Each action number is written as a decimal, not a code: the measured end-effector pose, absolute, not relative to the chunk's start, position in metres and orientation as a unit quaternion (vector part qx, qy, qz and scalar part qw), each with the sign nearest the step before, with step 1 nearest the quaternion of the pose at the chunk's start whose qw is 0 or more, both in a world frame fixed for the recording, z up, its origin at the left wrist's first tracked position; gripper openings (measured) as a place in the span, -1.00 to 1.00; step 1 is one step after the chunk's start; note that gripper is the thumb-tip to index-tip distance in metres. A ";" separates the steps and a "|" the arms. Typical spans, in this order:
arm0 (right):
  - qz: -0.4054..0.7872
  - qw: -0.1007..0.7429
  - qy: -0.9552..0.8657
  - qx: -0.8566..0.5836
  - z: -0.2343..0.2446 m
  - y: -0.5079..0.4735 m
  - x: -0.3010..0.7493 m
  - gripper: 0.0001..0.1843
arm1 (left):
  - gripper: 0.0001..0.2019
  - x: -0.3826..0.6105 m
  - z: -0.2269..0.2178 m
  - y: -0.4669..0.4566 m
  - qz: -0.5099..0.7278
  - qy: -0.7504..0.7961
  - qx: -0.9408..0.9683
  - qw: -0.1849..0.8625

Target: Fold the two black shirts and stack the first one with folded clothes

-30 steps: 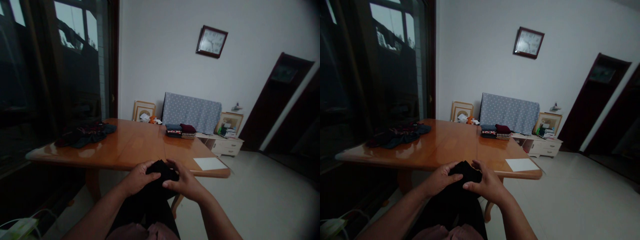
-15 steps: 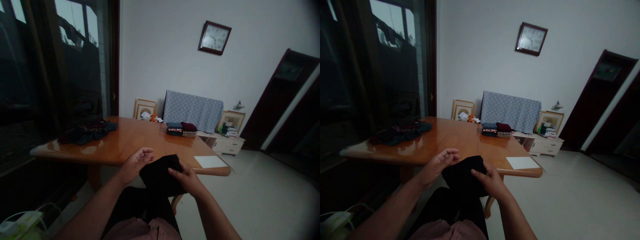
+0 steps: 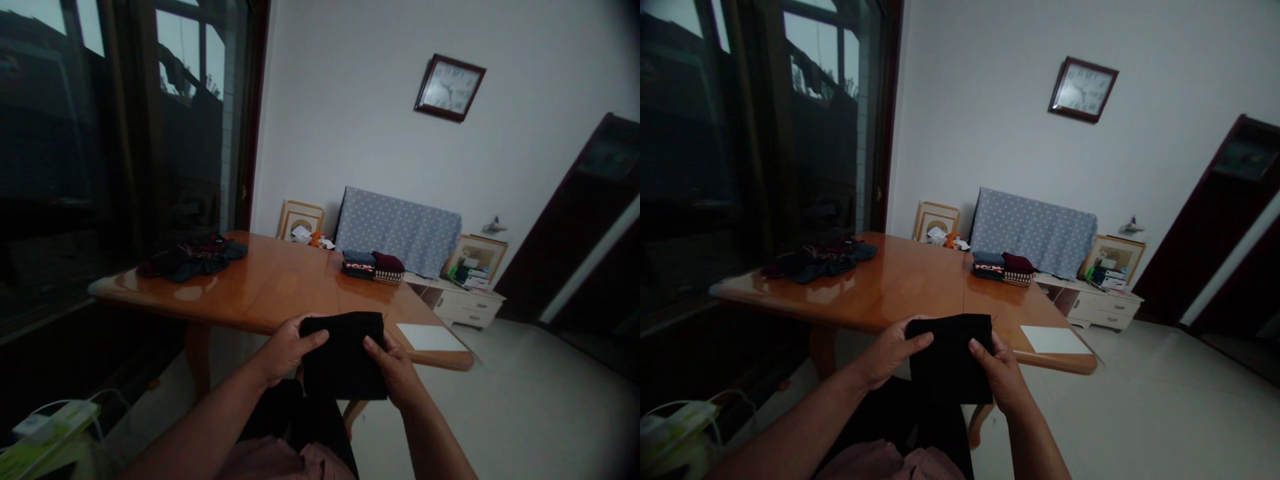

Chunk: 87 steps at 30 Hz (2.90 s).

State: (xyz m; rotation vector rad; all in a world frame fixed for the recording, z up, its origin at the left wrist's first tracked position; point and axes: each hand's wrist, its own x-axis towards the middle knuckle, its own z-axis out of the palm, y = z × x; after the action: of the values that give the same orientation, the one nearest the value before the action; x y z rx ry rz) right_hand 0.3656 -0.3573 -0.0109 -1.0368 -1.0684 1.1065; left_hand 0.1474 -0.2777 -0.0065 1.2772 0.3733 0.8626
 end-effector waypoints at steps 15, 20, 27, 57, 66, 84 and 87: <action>0.516 0.625 -0.372 -0.452 -0.014 -0.346 0.359 -0.40 | -0.48 0.157 -0.019 -0.269 0.378 0.143 0.428 0.808; 0.527 0.658 -0.312 -0.437 -0.018 -0.336 0.362 -0.42 | -0.40 0.163 -0.028 -0.271 0.298 0.134 0.394 0.859; 0.547 0.625 -0.276 -0.483 -0.035 -0.320 0.372 -0.55 | -0.53 0.174 -0.044 -0.259 0.328 0.256 0.407 0.813; 0.394 0.664 -0.337 -0.539 -0.077 -0.175 0.413 -0.80 | -0.67 0.191 -0.084 -0.100 0.470 0.435 0.649 0.410; 0.277 0.665 -0.383 -0.578 -0.096 -0.213 0.431 -0.59 | -0.60 0.179 -0.090 -0.130 0.431 0.361 0.785 0.257; 0.068 0.525 -0.644 -0.553 -0.071 -0.186 0.417 -0.67 | -0.47 0.199 -0.094 -0.153 0.384 0.472 0.787 0.097; 0.055 0.520 -0.639 -0.565 -0.079 -0.194 0.419 -0.66 | -0.42 0.203 -0.097 -0.156 0.364 0.482 0.792 0.089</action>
State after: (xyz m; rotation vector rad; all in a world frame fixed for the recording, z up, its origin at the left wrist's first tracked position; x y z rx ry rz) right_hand 0.4187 -0.1936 -0.0788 -1.3551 -1.5312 0.1330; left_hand 0.2034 -0.1562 -0.0967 2.3555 1.4340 1.0836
